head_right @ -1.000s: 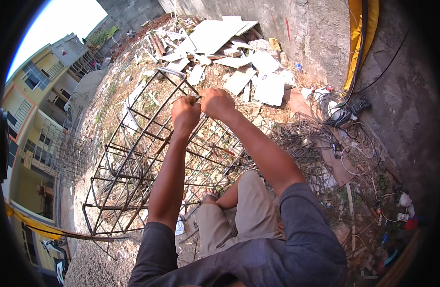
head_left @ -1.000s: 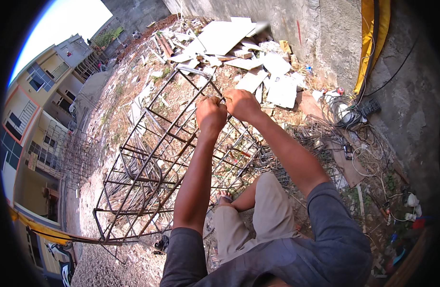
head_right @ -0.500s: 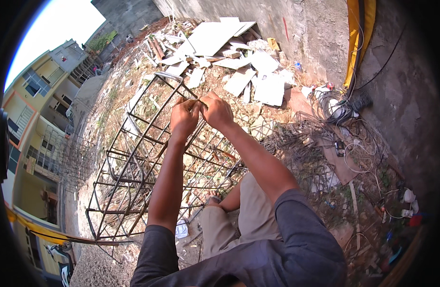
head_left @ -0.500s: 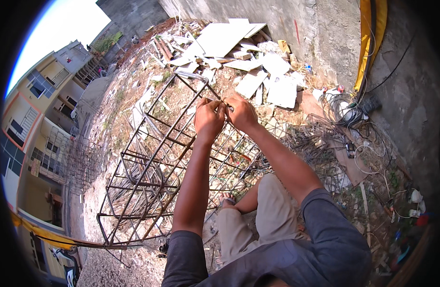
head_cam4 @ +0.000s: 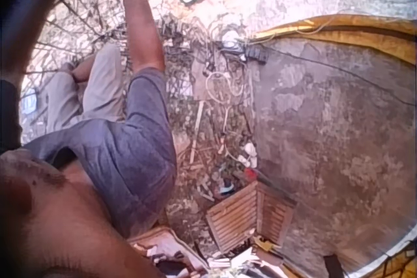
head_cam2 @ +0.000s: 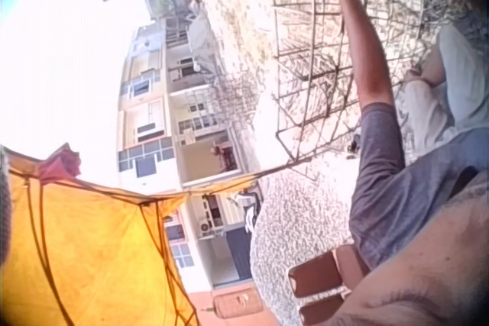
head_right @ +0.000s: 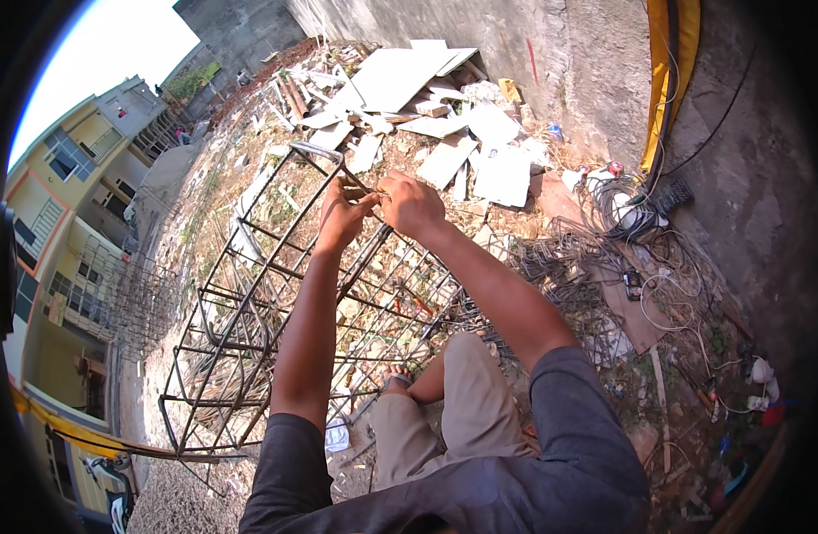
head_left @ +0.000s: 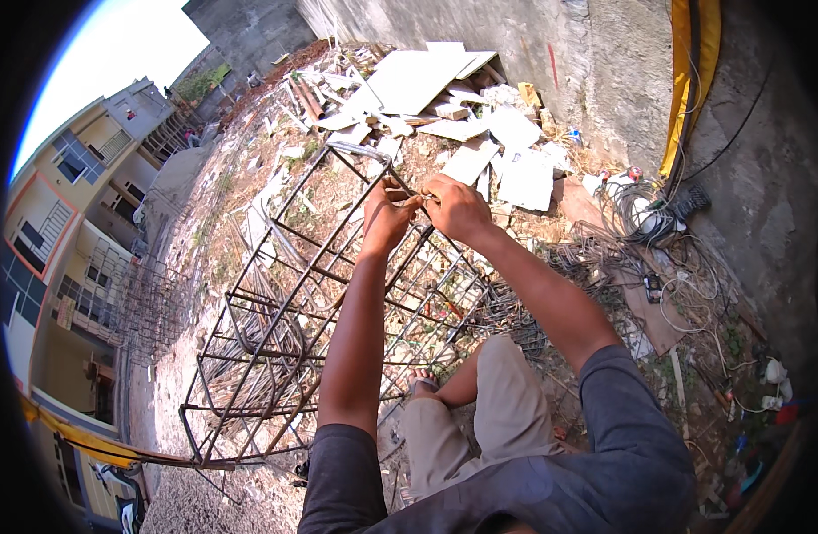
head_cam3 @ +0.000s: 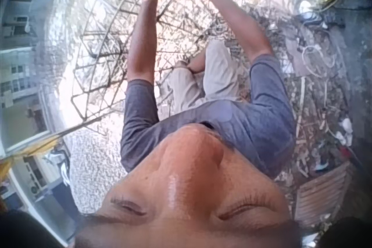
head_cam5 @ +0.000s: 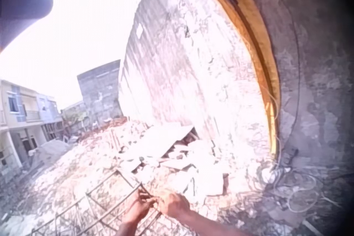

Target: The person sits on the ground and assembles a metal frame structure. They use pliers to bend and secure wire ties at the joints of the frame, working methodically across different sections.

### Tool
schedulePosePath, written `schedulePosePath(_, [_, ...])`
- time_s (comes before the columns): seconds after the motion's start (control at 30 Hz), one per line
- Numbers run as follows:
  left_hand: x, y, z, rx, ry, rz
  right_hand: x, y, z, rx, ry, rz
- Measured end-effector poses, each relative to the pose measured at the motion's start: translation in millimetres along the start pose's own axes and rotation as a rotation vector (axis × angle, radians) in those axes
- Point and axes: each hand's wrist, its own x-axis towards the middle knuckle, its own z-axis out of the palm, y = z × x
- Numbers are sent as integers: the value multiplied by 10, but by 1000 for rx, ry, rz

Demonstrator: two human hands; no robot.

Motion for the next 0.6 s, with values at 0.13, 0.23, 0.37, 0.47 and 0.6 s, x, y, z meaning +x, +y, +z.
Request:
schedulePosePath(0.13, [7, 31, -17, 292, -74, 144, -74, -145, 39, -47, 86, 115])
schedulePosePath(0.23, [16, 64, 17, 404, -37, 212, -92, -168, 139, -35, 135, 270])
schedulePosePath(0.37, [32, 67, -5, 441, -19, 221, -89, -161, 296, 59, 212, 307])
schedulePosePath(0.47, [58, 25, -11, 456, -8, 218, -140, -82, 466, 214, 281, 298])
schedulePosePath(0.6, [89, 80, 1, 435, -38, 229, -160, 21, 621, 257, 278, 410])
